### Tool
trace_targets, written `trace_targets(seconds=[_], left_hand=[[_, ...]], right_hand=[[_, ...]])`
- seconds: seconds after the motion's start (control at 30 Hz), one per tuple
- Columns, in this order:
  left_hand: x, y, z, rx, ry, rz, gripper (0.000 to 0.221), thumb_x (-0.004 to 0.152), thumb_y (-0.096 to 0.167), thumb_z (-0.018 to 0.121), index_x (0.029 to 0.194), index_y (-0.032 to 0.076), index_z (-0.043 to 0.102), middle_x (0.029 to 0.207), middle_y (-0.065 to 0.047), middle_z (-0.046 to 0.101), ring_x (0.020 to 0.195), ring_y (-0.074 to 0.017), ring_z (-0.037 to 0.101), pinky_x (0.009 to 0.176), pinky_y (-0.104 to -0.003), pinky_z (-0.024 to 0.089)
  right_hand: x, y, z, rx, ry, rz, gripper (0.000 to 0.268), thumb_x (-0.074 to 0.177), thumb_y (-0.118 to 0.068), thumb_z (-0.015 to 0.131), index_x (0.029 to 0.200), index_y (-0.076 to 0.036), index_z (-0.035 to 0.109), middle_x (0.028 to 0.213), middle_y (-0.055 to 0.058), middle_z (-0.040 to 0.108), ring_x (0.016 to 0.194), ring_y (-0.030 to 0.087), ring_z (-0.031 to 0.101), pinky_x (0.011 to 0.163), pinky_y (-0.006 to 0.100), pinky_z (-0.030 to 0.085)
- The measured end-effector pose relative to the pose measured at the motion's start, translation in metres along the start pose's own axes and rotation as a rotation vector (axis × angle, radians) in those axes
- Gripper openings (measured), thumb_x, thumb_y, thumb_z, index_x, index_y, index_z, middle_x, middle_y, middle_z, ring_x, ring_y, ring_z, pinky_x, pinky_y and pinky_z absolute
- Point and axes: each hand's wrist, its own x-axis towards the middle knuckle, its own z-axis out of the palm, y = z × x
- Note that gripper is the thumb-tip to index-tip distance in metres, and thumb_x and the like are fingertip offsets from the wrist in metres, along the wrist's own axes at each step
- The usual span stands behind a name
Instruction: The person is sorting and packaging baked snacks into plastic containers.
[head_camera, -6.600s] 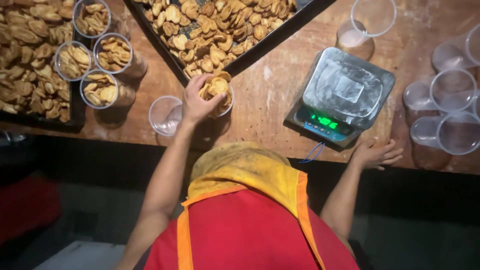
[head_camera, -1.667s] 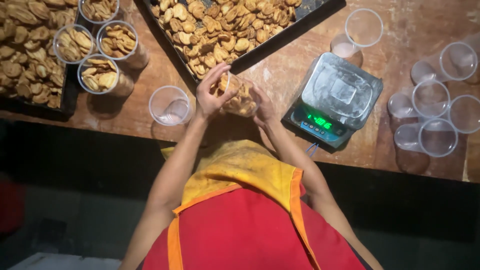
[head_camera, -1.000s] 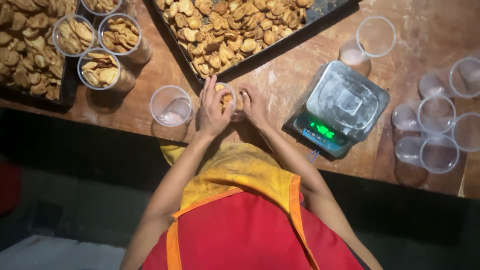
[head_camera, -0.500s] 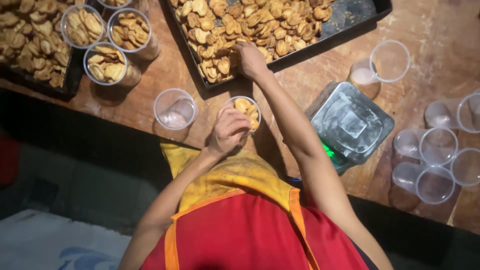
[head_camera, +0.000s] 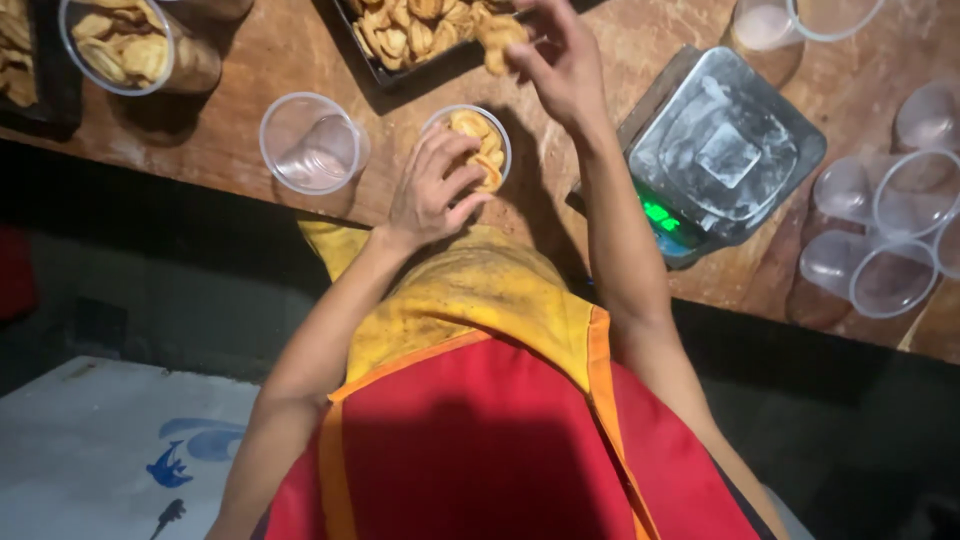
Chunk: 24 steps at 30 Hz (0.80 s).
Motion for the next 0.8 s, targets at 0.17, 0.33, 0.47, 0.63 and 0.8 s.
trace_targets(seconds=[0.17, 0.33, 0.47, 0.63, 0.8], left_hand=[[-0.002, -0.006, 0.002, -0.012, -0.054, -0.004, 0.045, 0.080, 0.005, 0.073, 0.123, 0.004, 0.062, 0.124, -0.014, 0.064, 0.125, -0.0367, 0.058, 0.125, -0.059, 0.030], [-0.018, -0.008, 0.003, -0.061, 0.006, -0.037, 0.055, 0.070, -0.003, 0.061, 0.125, 0.003, 0.059, 0.120, -0.015, 0.063, 0.125, -0.0356, 0.059, 0.128, -0.062, 0.028], [-0.032, -0.012, 0.007, -0.120, 0.120, -0.064, 0.060, 0.067, -0.003, 0.060, 0.126, 0.003, 0.055, 0.117, -0.020, 0.059, 0.122, -0.0391, 0.058, 0.127, -0.063, 0.029], [-0.044, -0.022, 0.013, -0.103, 0.135, -0.096, 0.062, 0.076, 0.004, 0.075, 0.132, 0.005, 0.050, 0.116, -0.017, 0.056, 0.119, -0.0369, 0.054, 0.130, -0.063, 0.030], [-0.039, -0.034, 0.018, 0.049, 0.094, -0.086, 0.089, 0.081, 0.025, 0.090, 0.150, 0.003, 0.038, 0.145, -0.022, 0.047, 0.142, -0.0422, 0.041, 0.130, -0.062, 0.022]], right_hand=[[-0.073, -0.015, -0.005, 0.317, -0.046, 0.185, 0.024, 0.100, -0.001, 0.070, 0.122, -0.001, 0.062, 0.103, 0.005, 0.071, 0.086, 0.013, 0.072, 0.072, 0.028, 0.060], [-0.114, -0.004, 0.021, 0.243, -0.022, 0.171, 0.019, 0.101, -0.002, 0.071, 0.119, -0.002, 0.065, 0.112, 0.006, 0.069, 0.099, 0.012, 0.067, 0.083, 0.027, 0.057], [-0.127, -0.021, 0.042, 0.080, -0.014, 0.042, 0.017, 0.096, -0.002, 0.073, 0.112, -0.006, 0.068, 0.131, 0.007, 0.064, 0.116, 0.016, 0.064, 0.087, 0.026, 0.056], [-0.127, -0.028, 0.043, -0.176, 0.032, -0.075, 0.022, 0.089, -0.002, 0.078, 0.108, -0.008, 0.071, 0.136, 0.011, 0.061, 0.121, 0.023, 0.063, 0.087, 0.030, 0.056], [-0.123, -0.036, 0.048, -0.277, 0.001, -0.117, 0.023, 0.085, -0.005, 0.081, 0.107, -0.009, 0.072, 0.136, 0.013, 0.061, 0.117, 0.027, 0.064, 0.086, 0.033, 0.056]])
